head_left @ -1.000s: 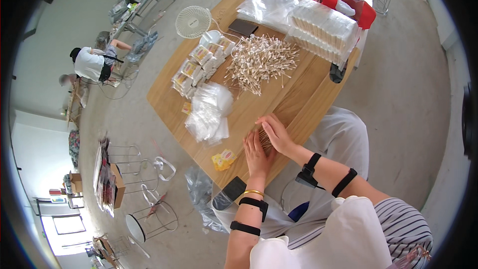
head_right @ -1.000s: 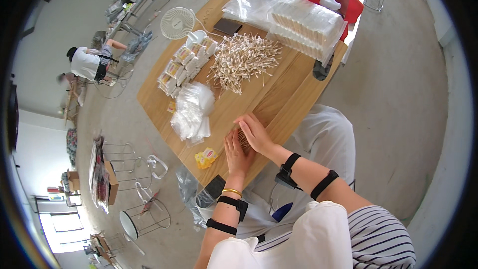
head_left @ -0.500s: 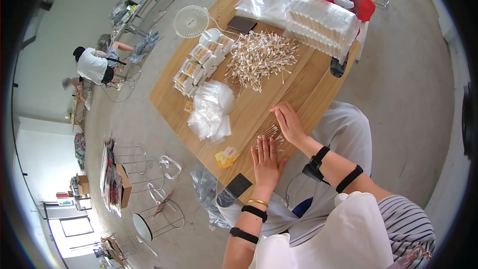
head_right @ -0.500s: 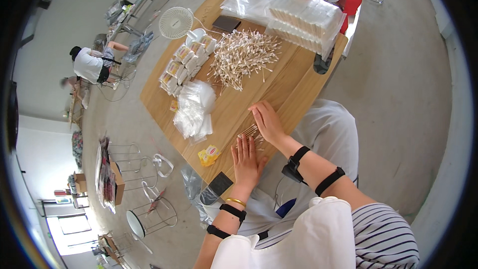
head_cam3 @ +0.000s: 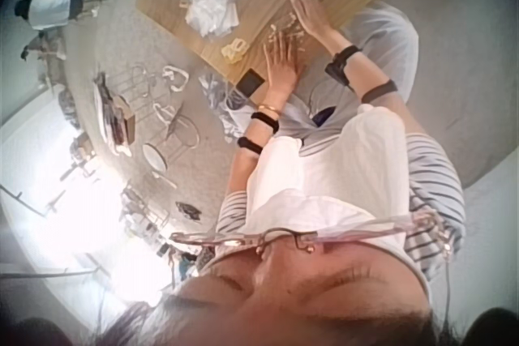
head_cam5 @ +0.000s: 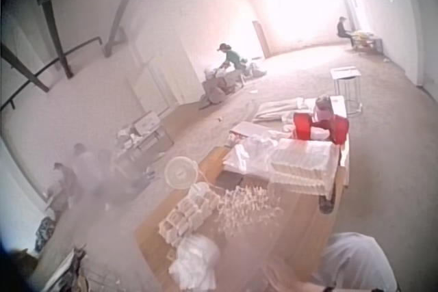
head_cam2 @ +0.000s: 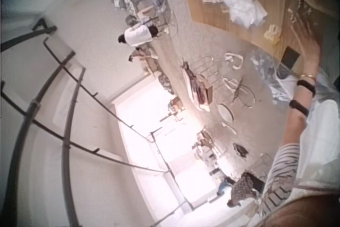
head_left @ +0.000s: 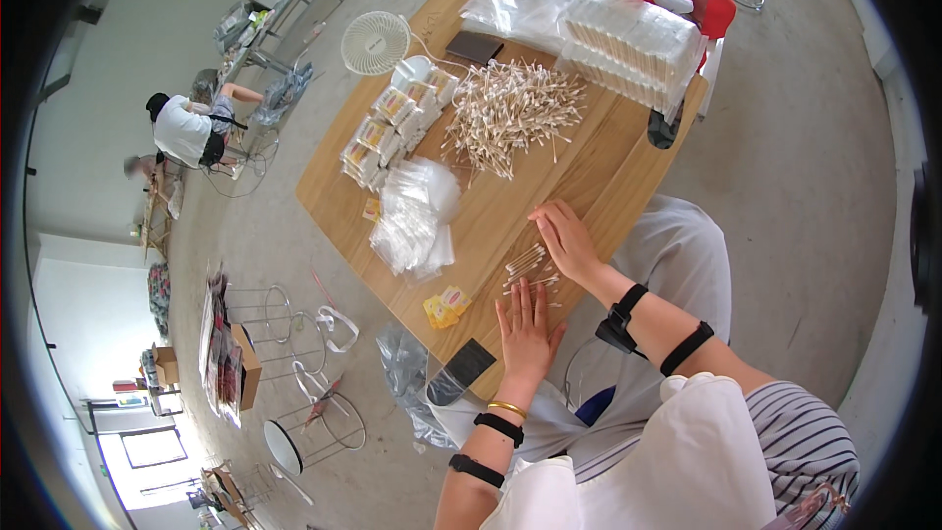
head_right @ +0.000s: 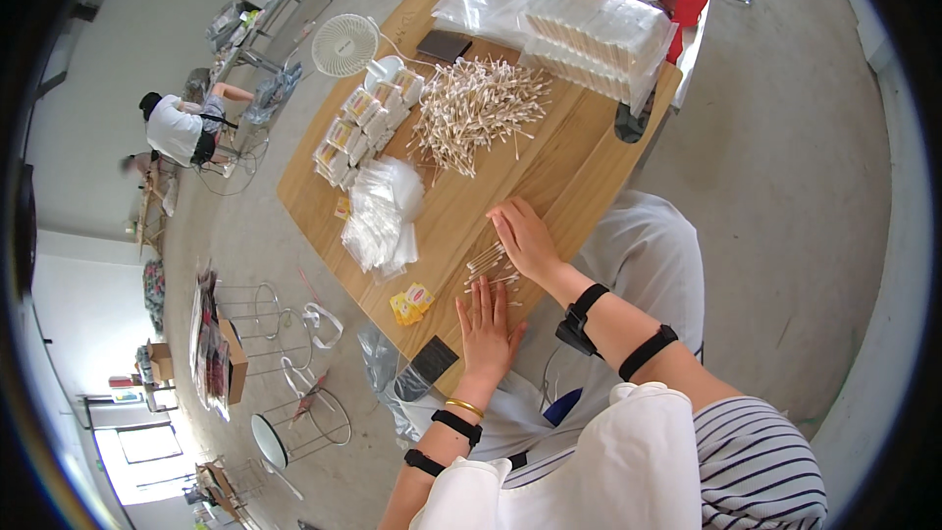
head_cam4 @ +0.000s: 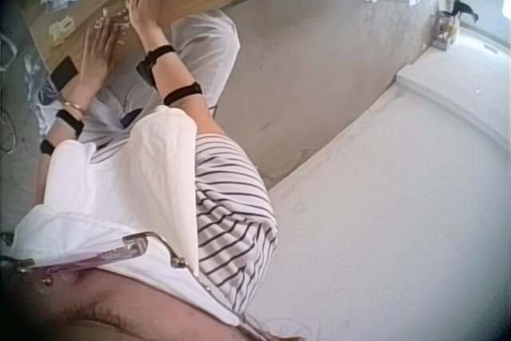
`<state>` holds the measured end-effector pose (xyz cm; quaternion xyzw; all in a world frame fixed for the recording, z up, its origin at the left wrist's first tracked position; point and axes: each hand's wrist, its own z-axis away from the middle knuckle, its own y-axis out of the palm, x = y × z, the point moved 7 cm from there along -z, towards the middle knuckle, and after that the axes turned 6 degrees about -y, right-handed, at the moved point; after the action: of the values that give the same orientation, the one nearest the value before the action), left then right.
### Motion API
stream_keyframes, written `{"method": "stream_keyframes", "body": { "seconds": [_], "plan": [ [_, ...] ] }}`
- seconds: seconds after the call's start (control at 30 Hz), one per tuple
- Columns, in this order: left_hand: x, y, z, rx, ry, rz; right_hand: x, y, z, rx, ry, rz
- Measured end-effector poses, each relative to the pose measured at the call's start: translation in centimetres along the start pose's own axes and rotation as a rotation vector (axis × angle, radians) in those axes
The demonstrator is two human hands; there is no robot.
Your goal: The person is counting and packaging a specific number of wooden-handled cotton swabs into small plastic bags.
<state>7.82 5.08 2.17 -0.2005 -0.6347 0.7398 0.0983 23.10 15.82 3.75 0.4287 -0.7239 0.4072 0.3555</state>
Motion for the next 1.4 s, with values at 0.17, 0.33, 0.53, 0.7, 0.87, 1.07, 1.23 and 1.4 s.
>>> {"method": "stream_keyframes", "body": {
  "seconds": [0.17,0.33,0.53,0.7,0.87,1.07,1.23,1.4],
  "plan": [
    [-0.1,-0.2,-0.5,-0.028,0.004,-0.006,-0.1,0.0,0.0,-0.001,-0.01,0.002],
    [0.2,-1.3,-2.2,-0.081,-0.026,0.087,0.0,0.0,0.0,0.005,-0.007,0.004],
    [0.1,-1.6,-3.9,-0.091,-0.03,0.055,0.0,0.0,0.0,0.005,-0.012,-0.01],
    [-0.4,-1.4,-2.9,-0.086,-0.039,-0.033,-0.1,0.0,0.1,0.002,-0.007,-0.002],
    [-0.3,-1.7,-3.8,-0.11,-0.056,-0.049,0.0,0.0,0.0,-0.003,-0.019,-0.014],
    [0.0,-1.4,-3.5,-0.08,-0.05,-0.029,-0.1,-0.1,0.0,0.005,0.011,-0.028],
    [-0.2,-1.6,-3.7,-0.091,-0.057,-0.034,-0.1,-0.2,0.1,-0.008,-0.004,-0.02],
    [-0.1,-1.3,-3.2,-0.087,-0.039,-0.017,-0.3,-0.1,0.1,-0.003,0.012,-0.034]
  ]
}}
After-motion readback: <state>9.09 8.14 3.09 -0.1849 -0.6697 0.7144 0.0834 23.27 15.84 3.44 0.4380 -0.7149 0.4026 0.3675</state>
